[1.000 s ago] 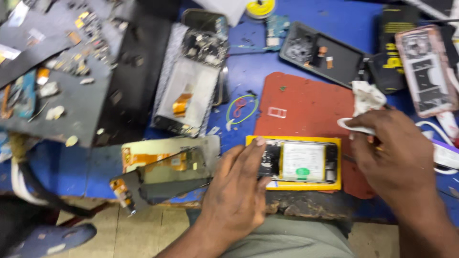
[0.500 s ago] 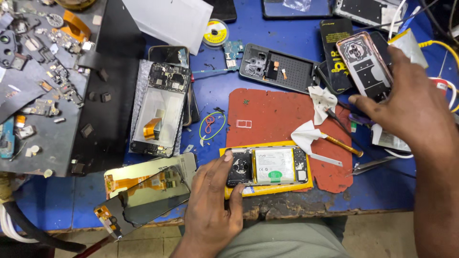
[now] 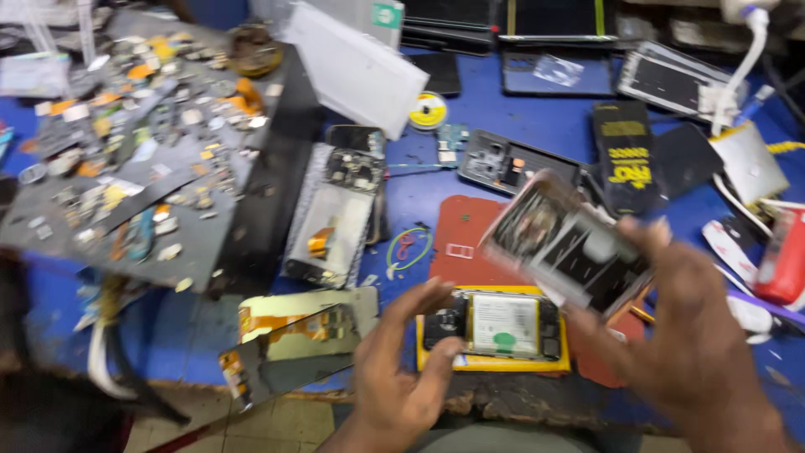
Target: The person handles a disassembled smartphone, removes a protective film from the screen, and uses a screwdriver to remove screws from the back of the device. They then wipe the interior with a tissue and place the back cover onto the phone.
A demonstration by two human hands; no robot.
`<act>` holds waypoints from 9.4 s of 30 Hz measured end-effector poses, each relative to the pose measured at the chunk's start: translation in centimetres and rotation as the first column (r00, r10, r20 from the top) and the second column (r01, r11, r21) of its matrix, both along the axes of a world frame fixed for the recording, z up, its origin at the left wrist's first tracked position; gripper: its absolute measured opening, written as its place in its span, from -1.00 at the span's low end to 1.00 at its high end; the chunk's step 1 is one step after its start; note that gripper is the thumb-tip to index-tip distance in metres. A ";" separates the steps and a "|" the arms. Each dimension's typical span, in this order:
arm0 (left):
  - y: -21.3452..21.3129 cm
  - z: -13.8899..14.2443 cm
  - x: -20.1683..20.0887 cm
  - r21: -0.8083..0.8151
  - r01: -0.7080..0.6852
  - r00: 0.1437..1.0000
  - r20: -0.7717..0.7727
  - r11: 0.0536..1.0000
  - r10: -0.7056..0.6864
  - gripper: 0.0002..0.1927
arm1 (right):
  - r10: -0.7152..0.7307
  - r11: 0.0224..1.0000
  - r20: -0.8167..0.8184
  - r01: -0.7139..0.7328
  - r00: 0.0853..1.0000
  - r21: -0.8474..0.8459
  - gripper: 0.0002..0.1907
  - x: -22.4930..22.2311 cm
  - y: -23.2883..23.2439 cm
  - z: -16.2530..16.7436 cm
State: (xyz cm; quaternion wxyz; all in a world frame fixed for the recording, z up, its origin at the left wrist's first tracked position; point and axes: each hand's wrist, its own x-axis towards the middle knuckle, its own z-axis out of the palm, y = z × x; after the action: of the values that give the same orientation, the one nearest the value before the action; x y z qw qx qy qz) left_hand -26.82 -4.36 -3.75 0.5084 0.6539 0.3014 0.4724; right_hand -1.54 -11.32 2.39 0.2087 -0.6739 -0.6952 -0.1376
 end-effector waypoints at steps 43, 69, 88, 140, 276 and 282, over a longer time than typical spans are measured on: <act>-1.5 -1.0 -0.7 0.507 0.165 0.887 -0.452 0.846 0.098 -0.59 | -0.111 0.859 -0.986 -0.511 -0.120 -0.034 -0.26 3.2 -1.5 -4.4; -3.8 -2.8 -0.7 0.675 0.253 0.896 -0.433 0.693 0.094 -0.74 | 0.150 0.765 -0.737 -0.549 0.659 -0.336 -0.46 0.6 0.9 -2.7; -1.0 -1.7 -2.8 0.358 -0.025 0.923 -0.349 0.933 0.159 -0.70 | 0.386 0.776 -0.150 -0.408 0.910 -0.481 -0.39 -1.1 -0.1 -4.0; 2.7 -1.8 2.1 -0.005 0.058 0.998 -0.025 0.998 -0.058 -0.63 | 0.187 0.960 -0.256 -0.232 0.948 -0.159 -0.68 -2.9 0.5 -2.6; -0.7 0.5 3.1 0.104 0.025 1.000 0.005 0.994 -0.026 -0.67 | 0.319 0.947 -0.404 -0.307 0.857 0.096 -0.76 -4.8 0.4 -0.4; -0.4 1.9 3.3 0.114 0.036 0.999 0.021 0.993 -0.039 -0.56 | 0.278 0.960 -0.426 -0.257 0.861 0.109 -0.74 -3.9 -0.6 -1.6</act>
State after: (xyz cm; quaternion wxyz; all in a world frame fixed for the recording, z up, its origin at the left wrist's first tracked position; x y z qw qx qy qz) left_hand -23.48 -4.80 -1.80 0.4828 0.6816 0.2558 0.4868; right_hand -5.45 -11.89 0.75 0.3926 -0.5792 -0.7138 0.0305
